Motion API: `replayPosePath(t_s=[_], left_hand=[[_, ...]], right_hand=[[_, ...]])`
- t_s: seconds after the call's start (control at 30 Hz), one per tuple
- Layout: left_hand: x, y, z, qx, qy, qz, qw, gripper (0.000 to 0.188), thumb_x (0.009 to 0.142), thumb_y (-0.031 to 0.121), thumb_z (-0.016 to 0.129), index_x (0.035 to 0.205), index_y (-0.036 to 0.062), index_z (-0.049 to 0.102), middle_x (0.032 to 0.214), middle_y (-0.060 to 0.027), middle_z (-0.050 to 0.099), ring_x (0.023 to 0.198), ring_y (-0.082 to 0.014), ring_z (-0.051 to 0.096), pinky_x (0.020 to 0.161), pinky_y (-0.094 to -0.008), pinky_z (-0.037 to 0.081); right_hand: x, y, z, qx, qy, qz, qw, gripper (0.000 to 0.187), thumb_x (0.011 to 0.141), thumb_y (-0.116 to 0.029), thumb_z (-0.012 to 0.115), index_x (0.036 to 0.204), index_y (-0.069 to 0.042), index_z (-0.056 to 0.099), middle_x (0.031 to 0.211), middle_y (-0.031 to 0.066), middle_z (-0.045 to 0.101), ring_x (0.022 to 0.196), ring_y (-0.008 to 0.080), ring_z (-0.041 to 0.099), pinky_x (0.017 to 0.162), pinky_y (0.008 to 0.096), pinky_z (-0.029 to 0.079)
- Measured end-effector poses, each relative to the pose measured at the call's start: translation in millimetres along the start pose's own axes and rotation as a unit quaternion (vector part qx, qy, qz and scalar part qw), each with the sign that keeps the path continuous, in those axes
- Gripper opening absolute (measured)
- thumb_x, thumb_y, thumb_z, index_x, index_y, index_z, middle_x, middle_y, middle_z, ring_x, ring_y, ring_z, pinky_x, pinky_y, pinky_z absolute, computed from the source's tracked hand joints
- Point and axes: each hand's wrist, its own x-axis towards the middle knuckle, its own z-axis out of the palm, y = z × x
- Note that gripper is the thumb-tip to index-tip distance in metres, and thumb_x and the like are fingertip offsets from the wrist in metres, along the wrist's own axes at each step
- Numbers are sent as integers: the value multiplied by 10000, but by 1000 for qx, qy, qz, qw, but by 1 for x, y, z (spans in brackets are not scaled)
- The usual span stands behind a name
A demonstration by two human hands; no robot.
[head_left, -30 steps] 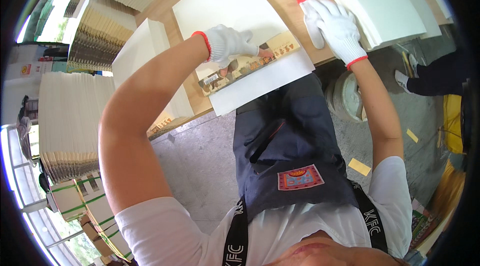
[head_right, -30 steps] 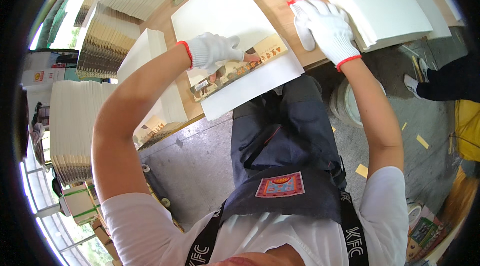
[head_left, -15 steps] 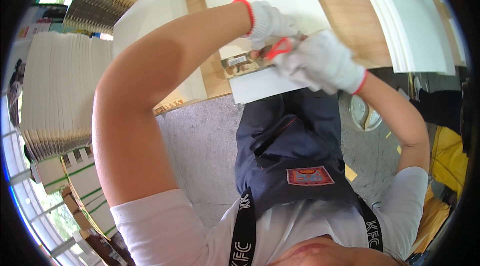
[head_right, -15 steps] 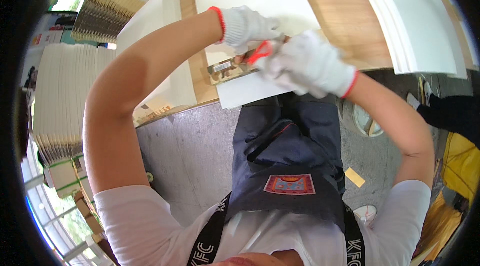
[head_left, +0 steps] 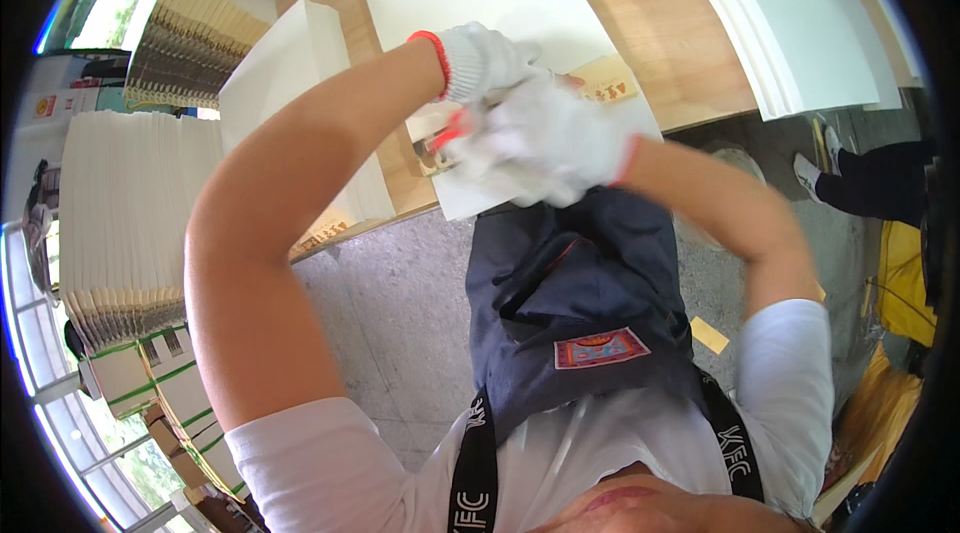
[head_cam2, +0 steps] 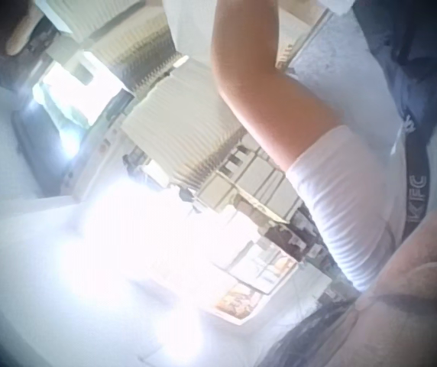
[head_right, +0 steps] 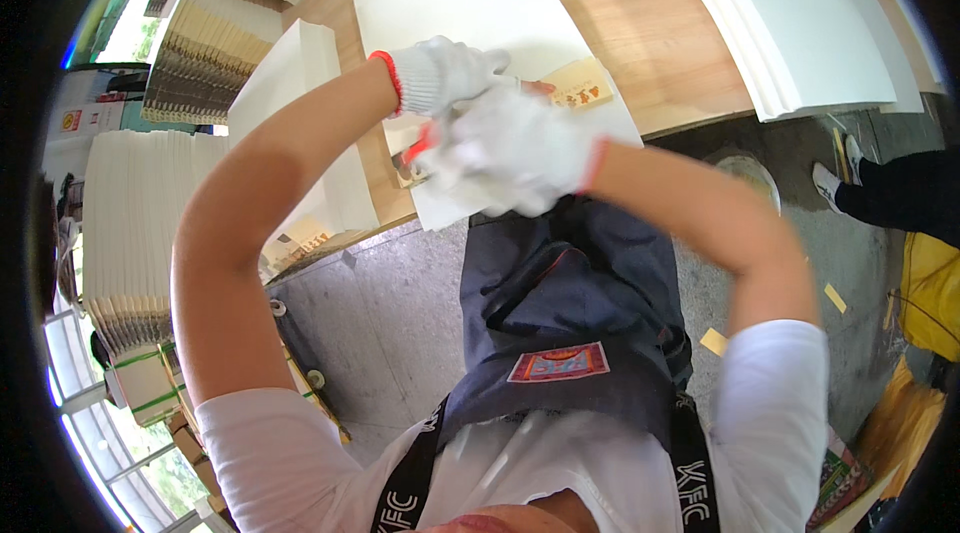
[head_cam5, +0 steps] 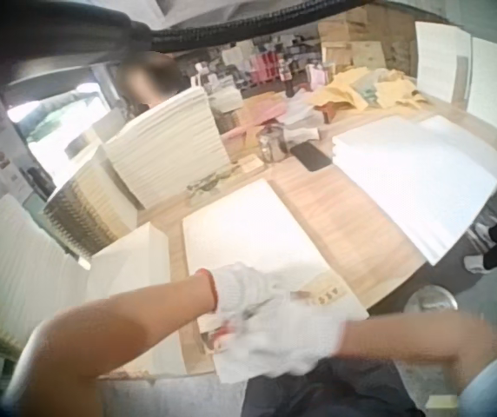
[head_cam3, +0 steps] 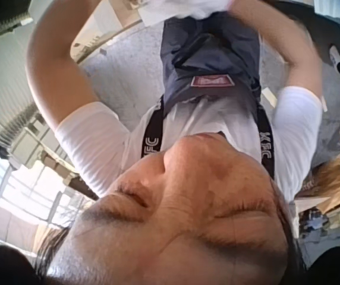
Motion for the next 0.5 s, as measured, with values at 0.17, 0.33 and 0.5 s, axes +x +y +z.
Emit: replayPosePath(t_s=[0.17,0.33,0.5], left_hand=[[-27,7,-12,36,71,93,993,1176,702,12,782,1558,525,160,1228,-83,573,989,-345,676,828,-462,560],[-49,55,-16,105,82,-60,989,1054,768,93,774,1573,463,203,1217,-78,595,1038,-301,665,850,-428,567],[-43,114,46,28,480,-42,876,671,831,68,692,1466,177,505,1287,-92,595,1194,-299,599,957,-388,524]], right_hand=[[-123,45,-103,-233,-102,163,953,303,785,-155,676,1085,-192,688,969,57,654,931,267,655,789,396,525],[-98,32,-137,-369,-154,285,871,348,813,-245,706,1155,-194,675,995,60,665,928,266,654,843,386,522],[-95,31,-63,-209,-73,224,949,435,860,-224,671,1292,-223,622,1267,24,595,1169,230,546,1071,505,369]])
